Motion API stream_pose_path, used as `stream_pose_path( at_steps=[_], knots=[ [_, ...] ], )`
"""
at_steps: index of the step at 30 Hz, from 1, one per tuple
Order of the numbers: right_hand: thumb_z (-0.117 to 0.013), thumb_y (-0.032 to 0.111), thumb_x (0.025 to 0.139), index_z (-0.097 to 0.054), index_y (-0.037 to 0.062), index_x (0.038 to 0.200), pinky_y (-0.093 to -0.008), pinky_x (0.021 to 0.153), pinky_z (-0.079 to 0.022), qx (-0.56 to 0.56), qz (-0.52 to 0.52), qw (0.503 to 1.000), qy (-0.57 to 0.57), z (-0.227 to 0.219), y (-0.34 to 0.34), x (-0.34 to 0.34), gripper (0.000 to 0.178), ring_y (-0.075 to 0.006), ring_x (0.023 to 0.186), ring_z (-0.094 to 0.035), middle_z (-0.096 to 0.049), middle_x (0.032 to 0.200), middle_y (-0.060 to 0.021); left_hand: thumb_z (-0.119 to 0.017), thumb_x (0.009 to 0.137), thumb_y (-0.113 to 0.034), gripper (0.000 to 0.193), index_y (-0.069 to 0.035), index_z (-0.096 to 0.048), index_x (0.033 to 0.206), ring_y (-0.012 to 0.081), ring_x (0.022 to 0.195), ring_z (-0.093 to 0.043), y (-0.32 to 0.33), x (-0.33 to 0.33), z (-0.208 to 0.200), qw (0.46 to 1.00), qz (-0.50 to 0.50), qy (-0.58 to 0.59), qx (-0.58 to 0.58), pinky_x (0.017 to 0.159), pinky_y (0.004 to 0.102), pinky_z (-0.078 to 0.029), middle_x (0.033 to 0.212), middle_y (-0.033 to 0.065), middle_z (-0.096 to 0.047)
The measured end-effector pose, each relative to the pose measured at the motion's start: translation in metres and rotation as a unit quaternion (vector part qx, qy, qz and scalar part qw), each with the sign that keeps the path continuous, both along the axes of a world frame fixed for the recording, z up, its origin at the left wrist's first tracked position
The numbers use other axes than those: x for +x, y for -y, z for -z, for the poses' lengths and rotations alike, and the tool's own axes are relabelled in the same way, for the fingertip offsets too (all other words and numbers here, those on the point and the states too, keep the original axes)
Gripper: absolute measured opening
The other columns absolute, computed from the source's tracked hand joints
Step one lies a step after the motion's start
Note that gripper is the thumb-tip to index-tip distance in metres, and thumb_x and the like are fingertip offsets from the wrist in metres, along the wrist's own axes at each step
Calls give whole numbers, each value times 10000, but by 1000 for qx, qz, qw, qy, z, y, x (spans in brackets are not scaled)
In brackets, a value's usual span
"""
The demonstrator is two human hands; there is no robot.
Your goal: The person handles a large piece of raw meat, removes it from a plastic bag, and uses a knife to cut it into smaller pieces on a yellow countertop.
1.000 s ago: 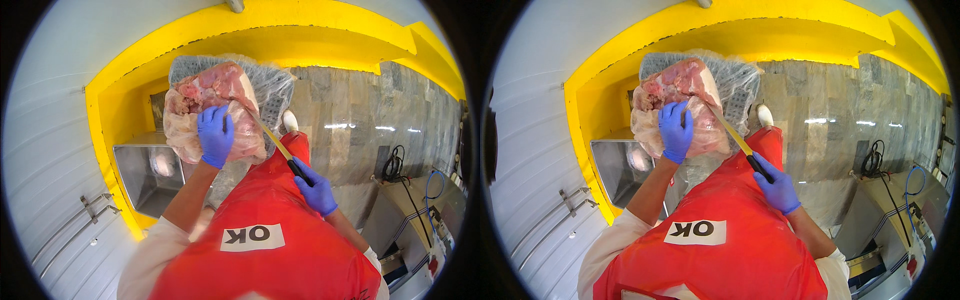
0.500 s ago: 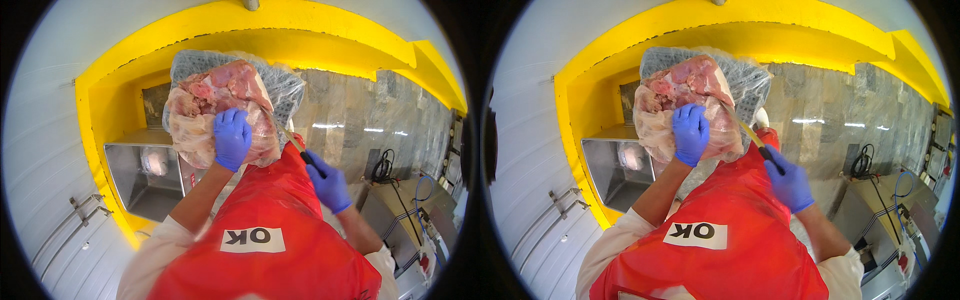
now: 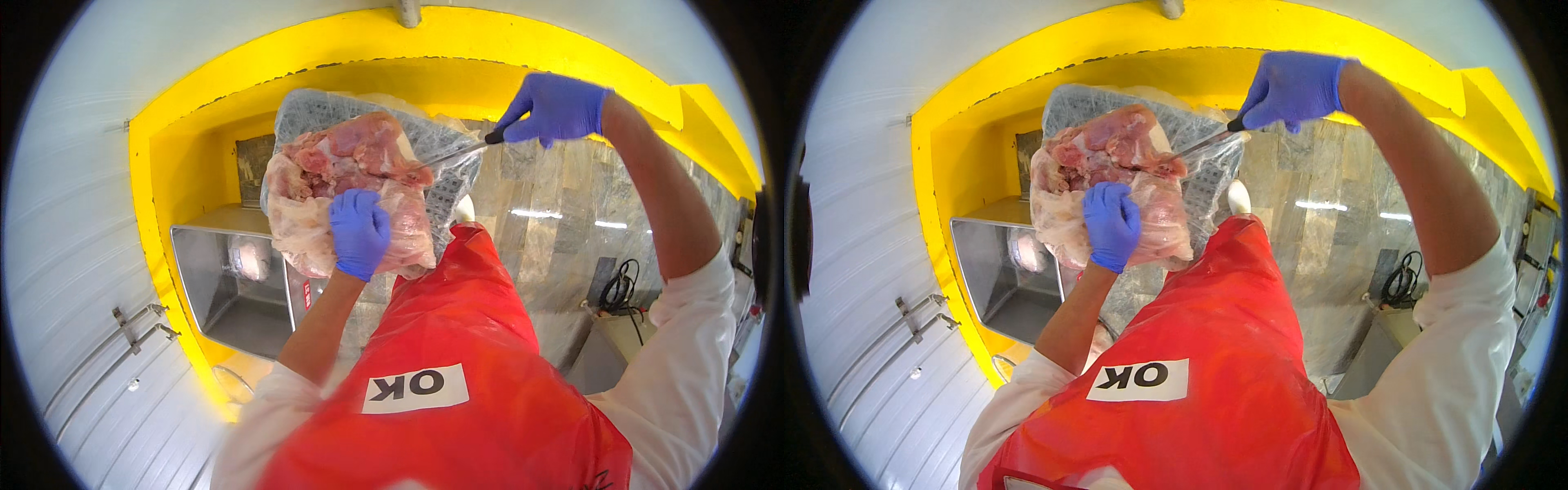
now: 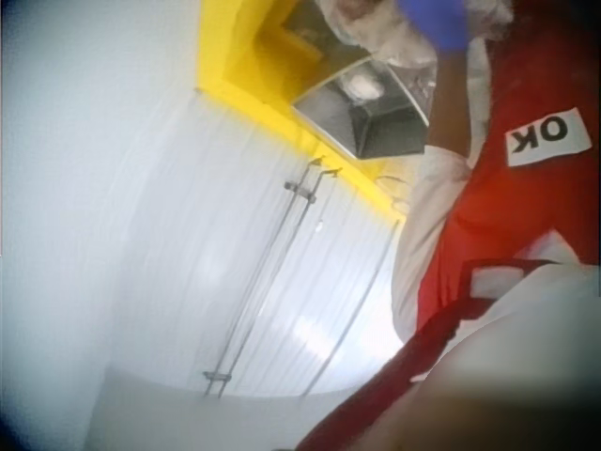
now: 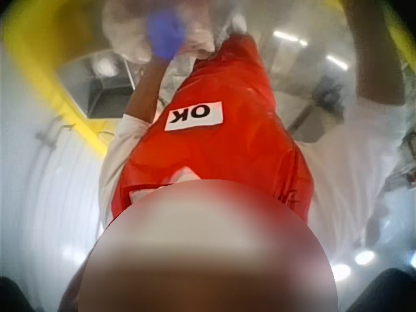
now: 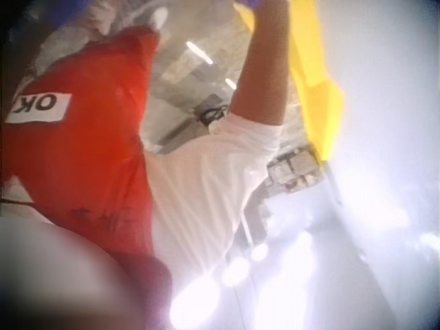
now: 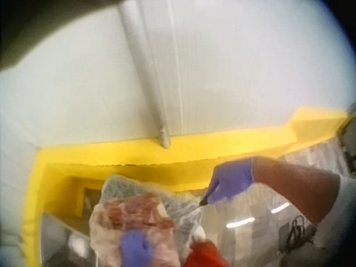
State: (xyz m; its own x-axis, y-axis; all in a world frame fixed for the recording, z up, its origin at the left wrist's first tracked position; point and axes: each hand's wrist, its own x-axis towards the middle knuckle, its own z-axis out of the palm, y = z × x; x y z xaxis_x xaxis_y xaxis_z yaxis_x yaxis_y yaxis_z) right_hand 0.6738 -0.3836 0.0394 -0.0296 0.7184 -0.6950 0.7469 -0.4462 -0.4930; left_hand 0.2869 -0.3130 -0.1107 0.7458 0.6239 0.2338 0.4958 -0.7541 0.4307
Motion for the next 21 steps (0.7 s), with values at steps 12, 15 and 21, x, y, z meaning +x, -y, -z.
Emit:
stream_pose_path(
  at_steps=[12, 15, 21],
  knots=[
    [-682, 180, 1003, -609, 203, 1477, -394, 835, -575, 151, 380, 891, -198, 75, 249, -164, 480, -339, 908, -735, -747, 1117, -190, -631, 826, -53, 193, -56, -626, 1019, 375, 904, -593, 1, 5, -3, 998, -2, -23, 54, 829, 500, -452, 968, 158, -621],
    [-680, 192, 1003, -611, 217, 1475, -401, 800, -575, 170, 390, 885, -191, 92, 247, -184, 477, -343, 871, -724, -744, 1022, -185, -634, 834, -55, 182, -55, -625, 1016, 376, 913, -590, 0, 6, -5, 998, 10, -40, 56, 831, 501, -451, 967, 160, -619],
    [-667, 213, 1008, -633, 237, 1443, -431, 763, -565, 132, 390, 900, -142, 68, 222, -200, 437, -359, 852, -711, -721, 944, -178, -651, 841, -67, 178, -56, -624, 1016, 368, 933, -587, 6, 6, -8, 998, 11, -18, 56, 846, 506, -444, 973, 150, -621]
  ],
)
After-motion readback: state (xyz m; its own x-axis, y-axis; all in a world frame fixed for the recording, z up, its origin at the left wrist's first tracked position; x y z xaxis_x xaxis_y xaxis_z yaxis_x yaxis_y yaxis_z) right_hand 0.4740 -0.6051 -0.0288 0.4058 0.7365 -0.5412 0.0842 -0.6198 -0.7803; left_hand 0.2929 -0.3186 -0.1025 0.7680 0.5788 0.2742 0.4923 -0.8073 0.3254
